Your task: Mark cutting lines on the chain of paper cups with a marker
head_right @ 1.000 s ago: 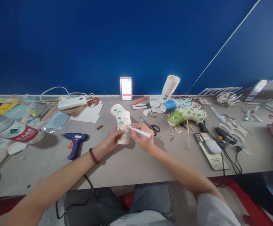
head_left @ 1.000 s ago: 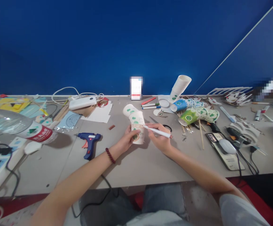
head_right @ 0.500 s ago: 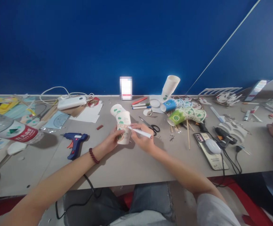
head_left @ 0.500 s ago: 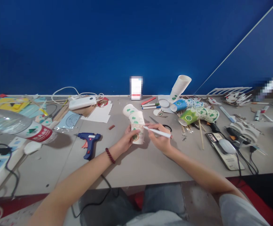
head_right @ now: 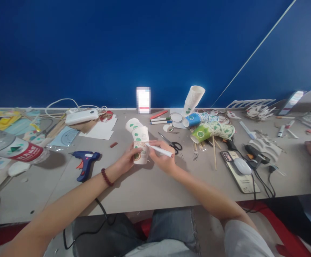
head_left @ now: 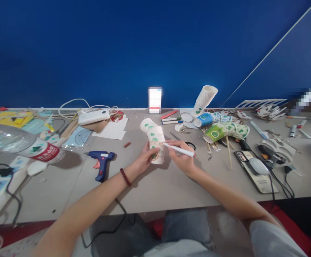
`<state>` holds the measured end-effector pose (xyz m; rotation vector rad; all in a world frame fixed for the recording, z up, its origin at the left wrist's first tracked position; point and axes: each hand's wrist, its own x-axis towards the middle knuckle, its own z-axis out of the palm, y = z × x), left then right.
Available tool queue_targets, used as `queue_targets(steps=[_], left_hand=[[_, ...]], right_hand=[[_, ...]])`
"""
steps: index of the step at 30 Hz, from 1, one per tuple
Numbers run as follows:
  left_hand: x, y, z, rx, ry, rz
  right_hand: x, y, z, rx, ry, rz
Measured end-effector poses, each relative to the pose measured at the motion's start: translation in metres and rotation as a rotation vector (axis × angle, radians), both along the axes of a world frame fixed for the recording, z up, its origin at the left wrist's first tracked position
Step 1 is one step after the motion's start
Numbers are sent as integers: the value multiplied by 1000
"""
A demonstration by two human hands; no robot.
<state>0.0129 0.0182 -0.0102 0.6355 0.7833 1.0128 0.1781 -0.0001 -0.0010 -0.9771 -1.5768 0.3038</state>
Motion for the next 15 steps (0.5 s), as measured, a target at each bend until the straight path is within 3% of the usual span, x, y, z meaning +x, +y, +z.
queue_targets(steps=[15], left_hand=[[-1, 0, -1, -2, -44, -20]], right_hand=[[1, -1, -3, 14, 46, 70]])
